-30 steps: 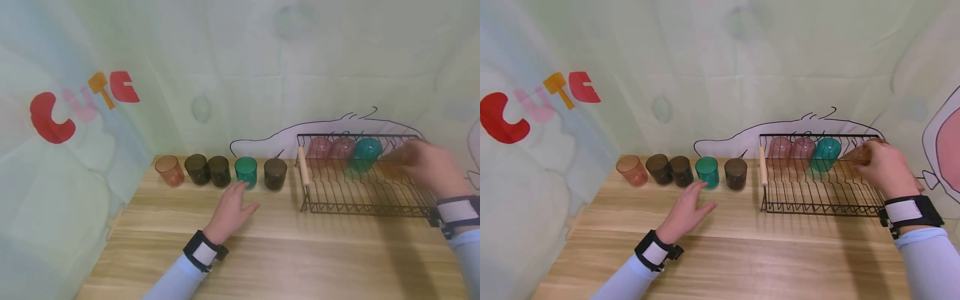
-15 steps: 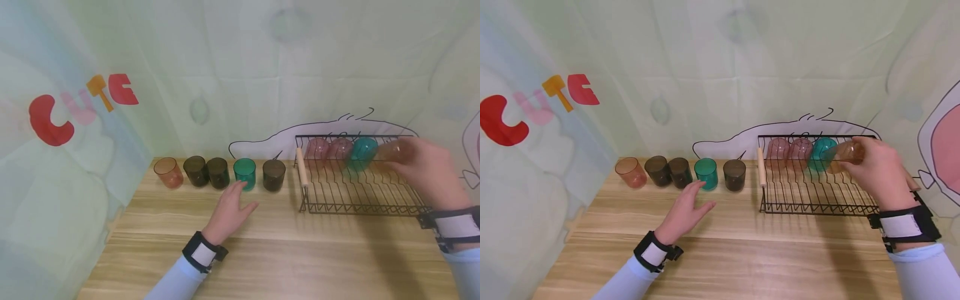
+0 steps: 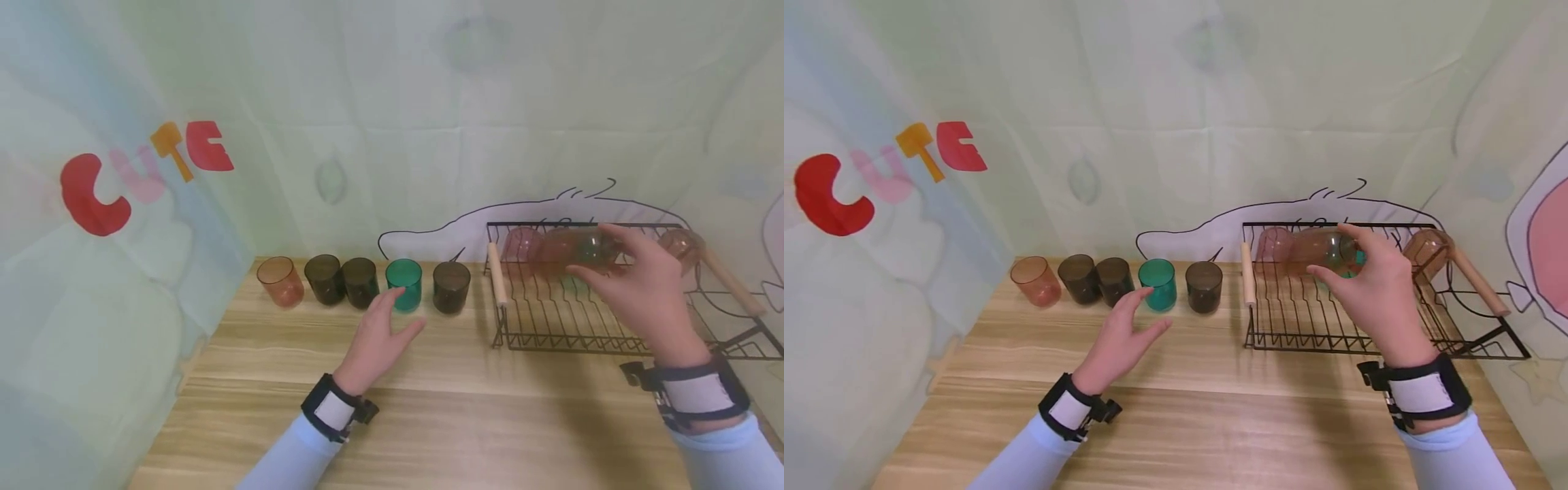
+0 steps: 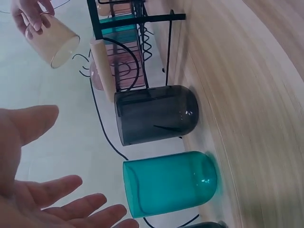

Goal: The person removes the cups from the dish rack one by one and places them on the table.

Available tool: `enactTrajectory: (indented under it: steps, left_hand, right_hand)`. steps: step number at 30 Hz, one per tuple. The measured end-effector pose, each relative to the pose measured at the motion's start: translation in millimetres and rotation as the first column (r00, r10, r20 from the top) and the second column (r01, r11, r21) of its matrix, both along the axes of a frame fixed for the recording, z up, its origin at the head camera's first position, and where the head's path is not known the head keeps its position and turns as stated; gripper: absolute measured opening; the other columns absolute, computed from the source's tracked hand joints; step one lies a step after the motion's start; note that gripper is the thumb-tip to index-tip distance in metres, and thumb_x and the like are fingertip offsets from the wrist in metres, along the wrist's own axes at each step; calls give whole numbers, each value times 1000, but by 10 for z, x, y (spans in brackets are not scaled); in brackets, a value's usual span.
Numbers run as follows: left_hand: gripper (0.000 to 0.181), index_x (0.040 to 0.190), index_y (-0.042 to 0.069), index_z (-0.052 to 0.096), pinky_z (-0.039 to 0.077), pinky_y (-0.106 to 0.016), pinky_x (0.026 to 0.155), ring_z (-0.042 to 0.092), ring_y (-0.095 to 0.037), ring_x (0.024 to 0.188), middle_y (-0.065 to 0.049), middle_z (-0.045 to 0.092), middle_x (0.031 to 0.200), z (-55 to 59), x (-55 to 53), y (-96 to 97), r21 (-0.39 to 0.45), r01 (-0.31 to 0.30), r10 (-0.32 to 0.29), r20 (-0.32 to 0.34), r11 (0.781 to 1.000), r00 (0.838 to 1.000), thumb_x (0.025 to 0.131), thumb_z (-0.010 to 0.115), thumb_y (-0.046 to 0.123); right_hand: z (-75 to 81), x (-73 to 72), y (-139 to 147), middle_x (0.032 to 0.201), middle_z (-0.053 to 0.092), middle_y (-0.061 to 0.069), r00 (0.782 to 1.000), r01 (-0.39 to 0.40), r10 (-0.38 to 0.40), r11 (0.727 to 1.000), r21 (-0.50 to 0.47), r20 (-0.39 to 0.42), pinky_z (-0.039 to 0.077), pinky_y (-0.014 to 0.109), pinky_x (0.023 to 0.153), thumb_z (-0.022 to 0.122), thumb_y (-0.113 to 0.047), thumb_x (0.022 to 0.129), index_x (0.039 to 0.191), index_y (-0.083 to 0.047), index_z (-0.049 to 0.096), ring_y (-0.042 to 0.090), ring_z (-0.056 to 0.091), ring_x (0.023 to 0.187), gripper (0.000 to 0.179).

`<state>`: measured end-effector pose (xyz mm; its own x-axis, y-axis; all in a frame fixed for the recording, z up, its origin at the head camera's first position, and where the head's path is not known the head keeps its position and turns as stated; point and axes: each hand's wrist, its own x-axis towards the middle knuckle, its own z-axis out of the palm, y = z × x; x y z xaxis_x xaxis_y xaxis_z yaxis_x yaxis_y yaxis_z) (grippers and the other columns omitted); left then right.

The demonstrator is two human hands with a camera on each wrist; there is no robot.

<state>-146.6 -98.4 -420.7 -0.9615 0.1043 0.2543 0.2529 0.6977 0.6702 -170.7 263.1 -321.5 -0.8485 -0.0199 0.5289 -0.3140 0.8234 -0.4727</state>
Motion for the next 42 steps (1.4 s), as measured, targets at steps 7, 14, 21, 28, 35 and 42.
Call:
enactTrajectory:
  steps: [7,14,21,28,35,42]
  left_hand:
    - [77,138,16,39,34,-35,99,37,-15,125,0,40,139,53,3,-10,150,-42,36,46,988,998,82,53,67]
    - [76,139,11,38,37,-38,96,43,-21,121,-4,44,137,122,28,38,303,-21,-3,77,953,997,84,57,60]
    - [78,139,12,38,37,-37,97,42,-20,123,-3,42,139,178,40,135,330,-18,-9,82,944,997,83,54,64]
    - [74,140,16,38,37,-29,96,42,-14,122,3,43,137,290,15,219,426,31,-84,107,904,991,85,53,63]
    - [75,139,15,38,39,-27,93,43,-6,118,0,46,135,403,-24,319,567,28,-143,160,823,977,83,57,62]
    - [80,139,10,36,40,-32,93,46,-11,116,-4,47,131,435,-61,402,615,15,-168,192,788,967,82,59,62]
  right_hand:
    - [-140,42,-401,120,55,-3,1000,-24,21,969,-244,-16,46,18,77,81,-38,68,132,-20,50,11,52,105,74]
    - [-296,121,-722,119,52,-2,998,-23,49,898,-440,46,46,23,81,78,-41,71,132,-16,45,11,49,105,74]
    - [-423,182,-961,121,50,0,992,-25,94,784,-620,79,42,31,90,77,-37,74,129,-12,43,13,49,109,69]
    - [-547,238,-1175,118,45,3,988,-51,137,710,-702,67,45,30,86,78,-34,74,123,-10,42,15,51,108,66]
    - [-510,359,-1341,116,45,7,976,-113,212,660,-743,40,48,30,81,78,-22,75,119,-2,40,19,52,108,62]
    - [-415,477,-1472,118,43,13,974,-150,225,634,-758,-4,51,32,76,79,-13,73,116,2,40,26,53,107,60]
